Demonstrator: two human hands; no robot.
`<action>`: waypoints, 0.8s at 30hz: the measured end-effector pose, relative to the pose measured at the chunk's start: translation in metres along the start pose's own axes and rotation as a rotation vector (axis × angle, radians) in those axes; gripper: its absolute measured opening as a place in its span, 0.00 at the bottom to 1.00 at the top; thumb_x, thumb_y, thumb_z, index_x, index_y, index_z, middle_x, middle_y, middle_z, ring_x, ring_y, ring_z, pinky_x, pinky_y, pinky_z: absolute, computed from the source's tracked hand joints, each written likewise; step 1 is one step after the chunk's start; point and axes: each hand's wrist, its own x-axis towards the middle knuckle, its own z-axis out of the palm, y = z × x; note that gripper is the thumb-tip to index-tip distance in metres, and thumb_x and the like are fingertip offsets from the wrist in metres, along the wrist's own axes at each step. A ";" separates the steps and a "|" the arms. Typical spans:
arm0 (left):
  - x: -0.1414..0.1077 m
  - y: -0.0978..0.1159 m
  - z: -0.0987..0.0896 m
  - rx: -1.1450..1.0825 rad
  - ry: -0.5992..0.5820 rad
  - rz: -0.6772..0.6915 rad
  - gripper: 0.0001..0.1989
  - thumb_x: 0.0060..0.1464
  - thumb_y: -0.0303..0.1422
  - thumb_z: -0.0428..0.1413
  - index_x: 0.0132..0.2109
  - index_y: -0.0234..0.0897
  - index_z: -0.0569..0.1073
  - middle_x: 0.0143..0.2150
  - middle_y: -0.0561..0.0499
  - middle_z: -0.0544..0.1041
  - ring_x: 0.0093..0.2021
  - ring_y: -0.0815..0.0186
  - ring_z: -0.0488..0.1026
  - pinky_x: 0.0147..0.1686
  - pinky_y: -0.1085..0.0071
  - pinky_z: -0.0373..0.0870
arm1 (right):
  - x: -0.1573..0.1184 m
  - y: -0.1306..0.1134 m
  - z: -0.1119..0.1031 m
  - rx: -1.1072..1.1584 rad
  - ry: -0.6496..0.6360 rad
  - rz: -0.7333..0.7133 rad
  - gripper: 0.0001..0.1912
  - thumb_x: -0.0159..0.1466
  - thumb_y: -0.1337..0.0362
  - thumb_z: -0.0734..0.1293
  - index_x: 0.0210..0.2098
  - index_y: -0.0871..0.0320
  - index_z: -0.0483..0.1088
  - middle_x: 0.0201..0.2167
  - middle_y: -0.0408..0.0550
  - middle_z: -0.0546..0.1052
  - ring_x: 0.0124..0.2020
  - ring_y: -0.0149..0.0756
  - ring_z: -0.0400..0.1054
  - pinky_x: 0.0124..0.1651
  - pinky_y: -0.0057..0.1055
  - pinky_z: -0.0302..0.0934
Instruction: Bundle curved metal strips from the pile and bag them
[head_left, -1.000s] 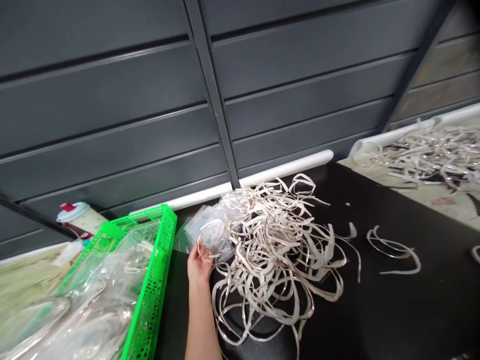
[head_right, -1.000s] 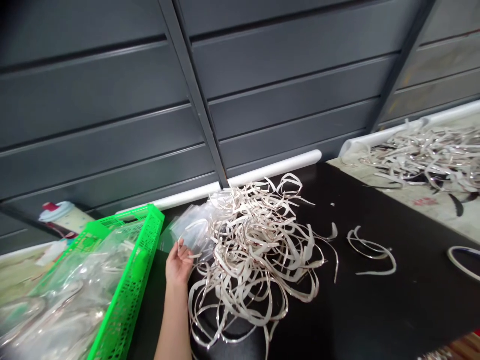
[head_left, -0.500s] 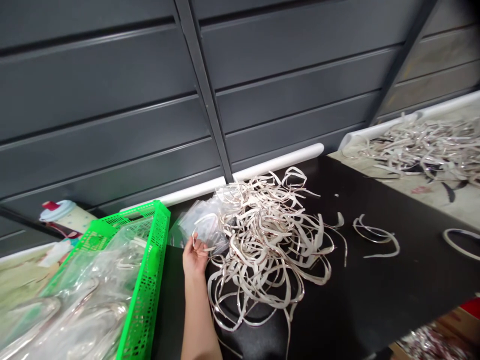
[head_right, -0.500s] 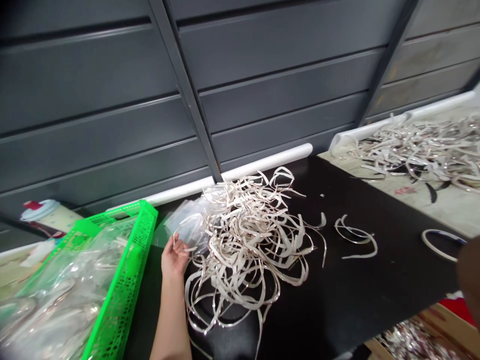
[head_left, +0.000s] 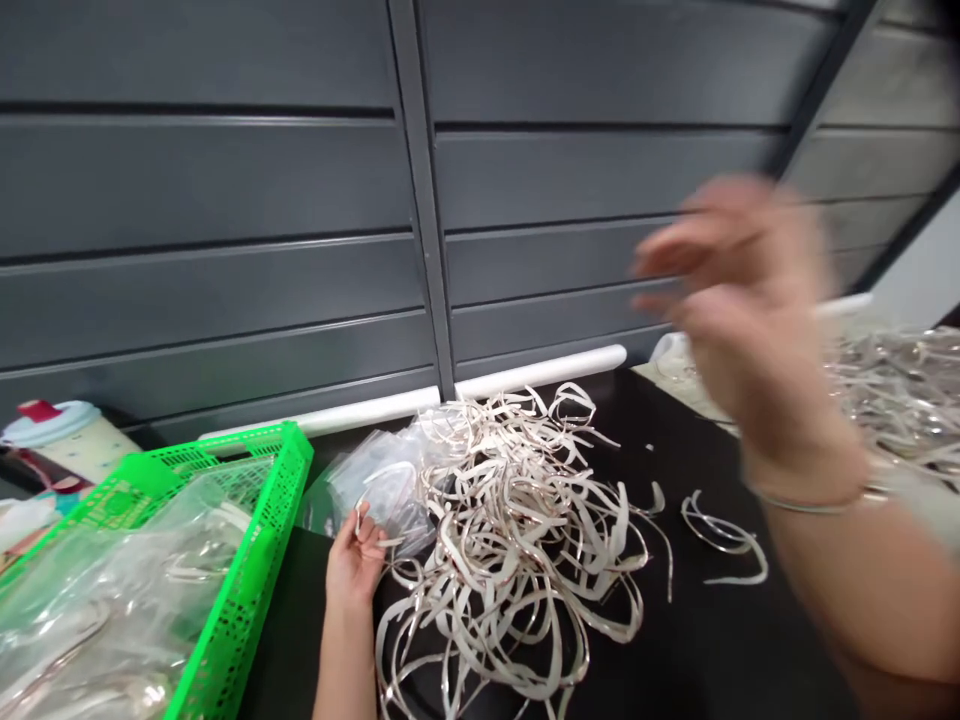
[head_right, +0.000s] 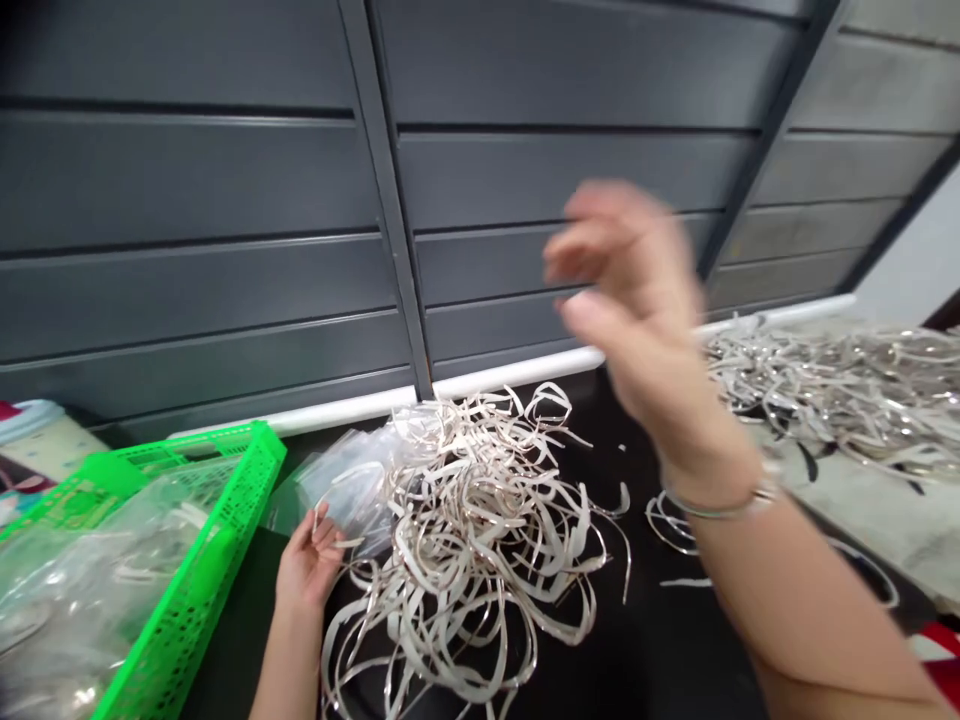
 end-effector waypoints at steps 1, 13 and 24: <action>0.001 0.001 -0.001 -0.002 0.006 0.002 0.13 0.58 0.26 0.46 0.30 0.29 0.73 0.13 0.59 0.58 0.13 0.77 0.56 0.19 0.78 0.68 | 0.005 0.014 0.013 -0.065 -0.051 0.043 0.17 0.64 0.61 0.63 0.53 0.49 0.64 0.53 0.46 0.66 0.55 0.39 0.61 0.57 0.39 0.56; 0.001 0.009 0.000 -0.044 0.058 0.032 0.13 0.57 0.24 0.46 0.30 0.29 0.73 0.13 0.60 0.57 0.12 0.77 0.55 0.17 0.77 0.68 | -0.040 0.231 0.125 -0.528 -0.718 0.831 0.43 0.28 0.75 0.75 0.47 0.57 0.71 0.44 0.51 0.74 0.42 0.51 0.70 0.42 0.39 0.63; 0.000 0.009 0.001 -0.079 0.072 0.018 0.13 0.57 0.24 0.46 0.30 0.28 0.73 0.13 0.59 0.57 0.12 0.76 0.56 0.16 0.77 0.67 | -0.031 0.234 0.095 -0.120 -0.390 0.841 0.16 0.45 0.68 0.64 0.36 0.58 0.68 0.25 0.41 0.71 0.27 0.34 0.67 0.29 0.27 0.60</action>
